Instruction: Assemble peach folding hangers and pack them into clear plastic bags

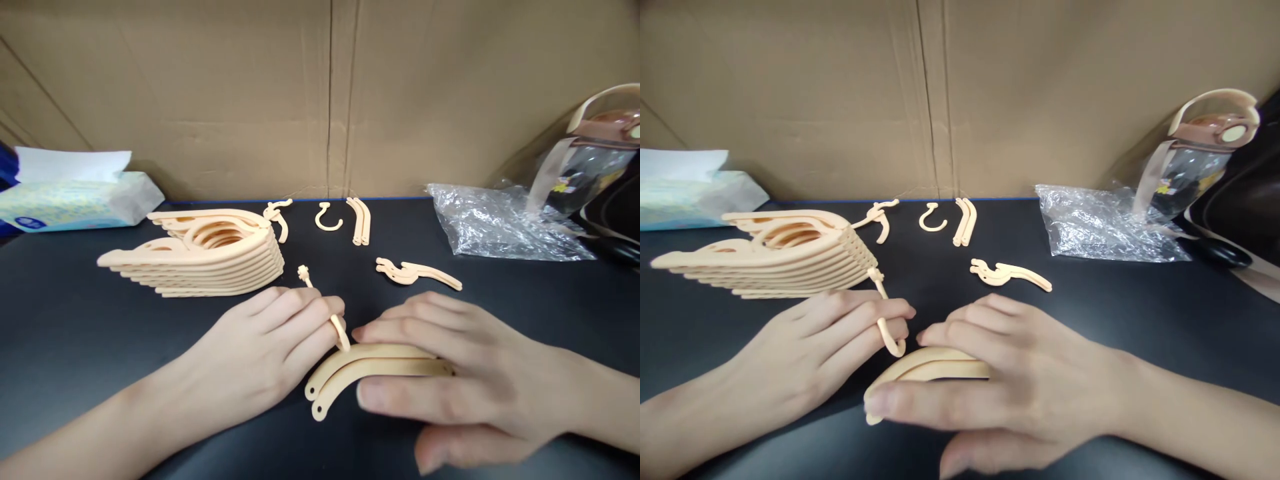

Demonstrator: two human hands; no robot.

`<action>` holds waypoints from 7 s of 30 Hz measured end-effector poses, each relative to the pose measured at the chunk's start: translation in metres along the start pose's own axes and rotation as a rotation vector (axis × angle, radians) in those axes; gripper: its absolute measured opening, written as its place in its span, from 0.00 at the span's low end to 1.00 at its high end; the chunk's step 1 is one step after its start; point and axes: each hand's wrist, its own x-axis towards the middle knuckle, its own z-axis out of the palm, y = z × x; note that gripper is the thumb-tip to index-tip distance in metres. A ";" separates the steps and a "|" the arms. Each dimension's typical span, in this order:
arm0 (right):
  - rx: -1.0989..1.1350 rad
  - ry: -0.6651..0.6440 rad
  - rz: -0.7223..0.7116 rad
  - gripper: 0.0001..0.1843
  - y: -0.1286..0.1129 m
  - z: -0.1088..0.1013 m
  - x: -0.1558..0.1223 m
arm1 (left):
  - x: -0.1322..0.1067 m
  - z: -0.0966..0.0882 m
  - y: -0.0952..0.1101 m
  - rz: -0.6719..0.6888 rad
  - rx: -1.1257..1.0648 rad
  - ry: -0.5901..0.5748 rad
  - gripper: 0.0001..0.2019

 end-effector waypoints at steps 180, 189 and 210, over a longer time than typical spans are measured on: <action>0.616 0.154 0.771 0.10 0.028 0.004 -0.007 | -0.001 -0.004 0.003 -0.505 -0.710 -0.163 0.19; 0.633 0.147 0.762 0.10 0.028 0.006 -0.008 | -0.005 0.002 0.003 -0.488 -0.631 -0.197 0.18; 0.782 0.166 0.837 0.13 0.029 0.008 -0.005 | -0.006 0.008 0.004 -0.475 -0.684 -0.151 0.18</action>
